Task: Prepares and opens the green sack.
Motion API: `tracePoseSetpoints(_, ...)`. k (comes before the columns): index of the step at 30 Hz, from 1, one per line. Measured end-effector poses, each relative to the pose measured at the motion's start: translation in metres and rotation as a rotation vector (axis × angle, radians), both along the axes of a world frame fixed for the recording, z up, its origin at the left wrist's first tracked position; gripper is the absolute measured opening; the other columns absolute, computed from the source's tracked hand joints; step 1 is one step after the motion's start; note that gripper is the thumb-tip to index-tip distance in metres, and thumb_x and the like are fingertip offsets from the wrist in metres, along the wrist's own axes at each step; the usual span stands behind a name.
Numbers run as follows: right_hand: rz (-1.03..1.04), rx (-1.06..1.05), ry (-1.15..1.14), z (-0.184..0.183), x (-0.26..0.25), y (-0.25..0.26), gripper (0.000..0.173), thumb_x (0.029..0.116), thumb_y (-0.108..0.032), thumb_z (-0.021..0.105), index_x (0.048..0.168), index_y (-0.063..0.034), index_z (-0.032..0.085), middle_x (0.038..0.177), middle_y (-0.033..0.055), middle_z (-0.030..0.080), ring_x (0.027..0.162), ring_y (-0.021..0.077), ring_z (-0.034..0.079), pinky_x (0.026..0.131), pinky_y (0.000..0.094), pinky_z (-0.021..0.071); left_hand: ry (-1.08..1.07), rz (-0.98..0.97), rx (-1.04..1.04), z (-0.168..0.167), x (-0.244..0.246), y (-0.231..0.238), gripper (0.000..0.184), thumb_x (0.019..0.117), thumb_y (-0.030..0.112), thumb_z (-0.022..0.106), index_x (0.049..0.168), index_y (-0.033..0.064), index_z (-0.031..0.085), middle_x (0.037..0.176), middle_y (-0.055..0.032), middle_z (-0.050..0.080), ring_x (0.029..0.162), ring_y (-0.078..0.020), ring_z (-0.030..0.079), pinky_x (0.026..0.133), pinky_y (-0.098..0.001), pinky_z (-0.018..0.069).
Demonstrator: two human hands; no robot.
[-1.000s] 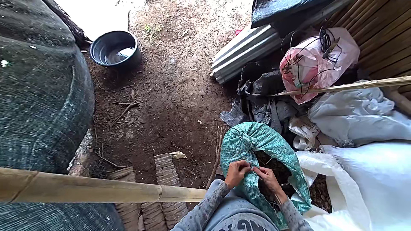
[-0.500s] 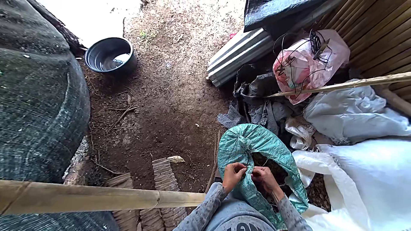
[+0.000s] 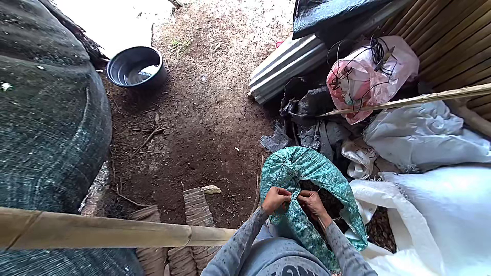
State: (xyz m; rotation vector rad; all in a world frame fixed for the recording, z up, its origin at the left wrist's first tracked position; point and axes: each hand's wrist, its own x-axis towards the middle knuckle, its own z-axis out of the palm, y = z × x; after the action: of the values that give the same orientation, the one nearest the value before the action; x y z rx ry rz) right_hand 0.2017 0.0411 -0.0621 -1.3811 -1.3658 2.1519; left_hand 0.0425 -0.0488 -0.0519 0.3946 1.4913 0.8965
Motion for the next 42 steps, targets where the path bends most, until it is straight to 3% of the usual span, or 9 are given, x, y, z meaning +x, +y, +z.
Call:
tracePoseSetpoints(6, 0.086, -0.079, -0.113, 0.007, 0.006, 0.009, 0.006, 0.0957, 0.002, 0.065, 0.094, 0.0045, 0.07, 0.077, 0.0049, 0.07, 0.065, 0.009, 0.066, 0.065, 0.0268, 0.0589, 0.274, -0.402, 0.087, 0.007, -0.01, 0.01, 0.021, 0.0986, 0.011, 0.065, 0.112, -0.003, 0.073, 0.098, -0.0145, 0.074, 0.084, -0.0183, 0.069, 0.085, -0.0394, 0.0551)
tracePoseSetpoints(9, 0.006, -0.129, -0.193, 0.023, 0.015, 0.016, 0.034, 0.1077, -0.017, 0.042, 0.111, 0.0081, 0.065, 0.089, 0.0131, 0.073, 0.075, 0.0191, 0.072, 0.072, 0.0369, 0.0608, 0.352, -0.388, 0.13, 0.017, -0.005, 0.0, 0.025, 0.1033, 0.012, 0.057, 0.116, -0.0038, 0.071, 0.102, -0.0175, 0.073, 0.09, -0.0231, 0.07, 0.09, -0.0414, 0.055)
tracePoseSetpoints(11, 0.067, -0.069, -0.214, 0.028, 0.014, 0.021, 0.042, 0.1092, -0.029, 0.048, 0.123, 0.0076, 0.063, 0.102, 0.0167, 0.073, 0.084, 0.0226, 0.073, 0.077, 0.0398, 0.0616, 0.435, -0.333, 0.169, 0.022, -0.002, -0.007, 0.026, 0.1044, 0.012, 0.054, 0.116, -0.004, 0.071, 0.101, -0.0178, 0.073, 0.089, -0.0242, 0.071, 0.089, -0.0408, 0.0552)
tracePoseSetpoints(15, 0.299, 0.149, -0.24, 0.02, -0.002, 0.021, 0.02, 0.0909, -0.01, 0.076, 0.104, 0.0044, 0.073, 0.092, 0.0119, 0.074, 0.08, 0.0135, 0.071, 0.078, 0.0328, 0.0599, 0.535, -0.109, 0.273, 0.017, 0.004, -0.015, 0.024, 0.1024, 0.009, 0.054, 0.111, -0.0052, 0.071, 0.1, -0.018, 0.071, 0.086, -0.0228, 0.069, 0.084, -0.0379, 0.0565)
tracePoseSetpoints(21, 0.157, 0.041, -0.23, 0.002, 0.009, 0.017, 0.014, 0.0874, 0.005, 0.073, 0.101, 0.0042, 0.072, 0.089, 0.0079, 0.073, 0.077, 0.0072, 0.065, 0.073, 0.0265, 0.0553, 0.247, 0.031, 0.582, -0.002, 0.004, -0.014, 0.023, 0.1005, 0.009, 0.052, 0.1, -0.0051, 0.07, 0.14, -0.0158, 0.058, 0.099, -0.0129, 0.069, 0.084, -0.0306, 0.0595)
tracePoseSetpoints(26, 0.162, -0.011, -0.124, 0.012, 0.007, 0.024, 0.011, 0.0889, -0.001, 0.075, 0.099, 0.0021, 0.075, 0.082, 0.0029, 0.073, 0.062, 0.0015, 0.06, 0.058, 0.0198, 0.0495, -0.263, 0.34, 0.554, -0.021, 0.014, -0.009, 0.025, 0.1008, 0.01, 0.036, 0.098, 0.0077, 0.061, 0.107, -0.0019, 0.073, 0.075, -0.0048, 0.066, 0.07, -0.024, 0.0549)
tracePoseSetpoints(30, 0.244, -0.018, -0.204, 0.014, 0.008, 0.028, 0.016, 0.0896, 0.0, 0.073, 0.105, 0.0036, 0.07, 0.086, 0.005, 0.071, 0.069, 0.0051, 0.062, 0.064, 0.0234, 0.0529, -0.09, 0.353, 0.392, -0.014, 0.012, -0.006, 0.021, 0.1024, 0.01, 0.039, 0.09, 0.0097, 0.056, 0.067, 0.0087, 0.051, 0.049, 0.0012, 0.039, 0.047, -0.0161, 0.0342)
tracePoseSetpoints(34, 0.211, 0.057, -0.219, 0.013, -0.002, 0.022, 0.013, 0.0893, -0.009, 0.078, 0.097, 0.0007, 0.074, 0.08, 0.0037, 0.073, 0.064, 0.0032, 0.063, 0.061, 0.0227, 0.0528, 0.283, 0.149, 0.3, -0.008, 0.007, -0.005, 0.025, 0.1036, 0.022, 0.057, 0.096, 0.0019, 0.069, 0.075, 0.0024, 0.06, 0.066, -0.0033, 0.053, 0.067, -0.0252, 0.0463)
tracePoseSetpoints(42, 0.093, -0.07, -0.184, 0.005, 0.005, 0.017, 0.012, 0.0816, 0.006, 0.079, 0.091, 0.0019, 0.072, 0.077, 0.0051, 0.072, 0.062, 0.0061, 0.063, 0.056, 0.0224, 0.0514, 0.477, -0.133, 0.337, -0.007, 0.009, -0.01, 0.025, 0.1039, 0.015, 0.054, 0.102, -0.0053, 0.069, 0.085, -0.0137, 0.067, 0.078, -0.0187, 0.062, 0.078, -0.0377, 0.0507)
